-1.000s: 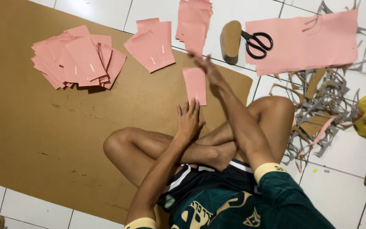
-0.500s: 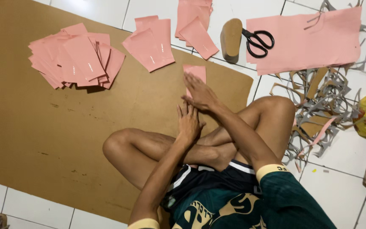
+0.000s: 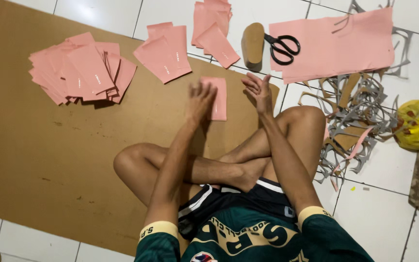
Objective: The person sits on the floor and repeatedly places a pink rectangular sheet over a brown insole template, presses it down, and lifts the combined piece to check alignment. The person handles multiple pink sheets and insoles, stacking the finished units on the floor.
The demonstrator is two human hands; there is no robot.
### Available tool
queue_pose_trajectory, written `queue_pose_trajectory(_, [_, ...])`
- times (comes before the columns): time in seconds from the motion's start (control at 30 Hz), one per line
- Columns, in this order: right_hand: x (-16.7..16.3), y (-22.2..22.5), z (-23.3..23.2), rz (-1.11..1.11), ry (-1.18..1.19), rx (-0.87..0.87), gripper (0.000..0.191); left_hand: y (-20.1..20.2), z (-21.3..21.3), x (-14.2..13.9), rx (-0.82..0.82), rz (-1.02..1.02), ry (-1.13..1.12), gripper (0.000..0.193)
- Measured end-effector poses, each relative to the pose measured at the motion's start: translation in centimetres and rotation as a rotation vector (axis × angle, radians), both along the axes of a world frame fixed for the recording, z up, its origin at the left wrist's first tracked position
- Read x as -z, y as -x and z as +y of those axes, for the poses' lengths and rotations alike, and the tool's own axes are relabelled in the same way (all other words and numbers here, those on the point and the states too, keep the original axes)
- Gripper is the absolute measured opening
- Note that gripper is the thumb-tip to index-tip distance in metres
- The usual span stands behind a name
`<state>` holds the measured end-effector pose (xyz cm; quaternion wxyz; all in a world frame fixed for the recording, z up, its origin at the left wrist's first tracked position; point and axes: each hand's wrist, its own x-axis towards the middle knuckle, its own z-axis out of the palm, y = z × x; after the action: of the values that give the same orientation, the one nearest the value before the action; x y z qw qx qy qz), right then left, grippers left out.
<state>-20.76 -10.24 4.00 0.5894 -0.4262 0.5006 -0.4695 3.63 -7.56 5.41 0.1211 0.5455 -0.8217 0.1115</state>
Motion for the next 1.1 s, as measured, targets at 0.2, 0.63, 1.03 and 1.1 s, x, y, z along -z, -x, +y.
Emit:
queue_pose_trajectory(0.2, [-1.1,-2.6,3.6,0.501,0.243,-0.105,0.086,0.5,3.3,-0.1,-0.319,0.103,-0.470,0.075])
queue_pose_trajectory(0.63, [1.4,-9.6,6.1,0.899,0.547,-0.814,0.094,2.5,10.7,1.7,-0.164,-0.183,-0.694,0.085])
queue_pose_trajectory(1.03, [-3.3,-13.0,-3.6,1.145,0.390,-0.637,0.089,1.6,8.4,4.2,-0.200,0.063,-0.653,0.105])
queue_pose_trajectory(1.1, [-4.6,-13.3,-6.0,1.074,0.291,-0.606,0.084,1.5,9.0,3.6,-0.206,0.083,-0.651,0.108])
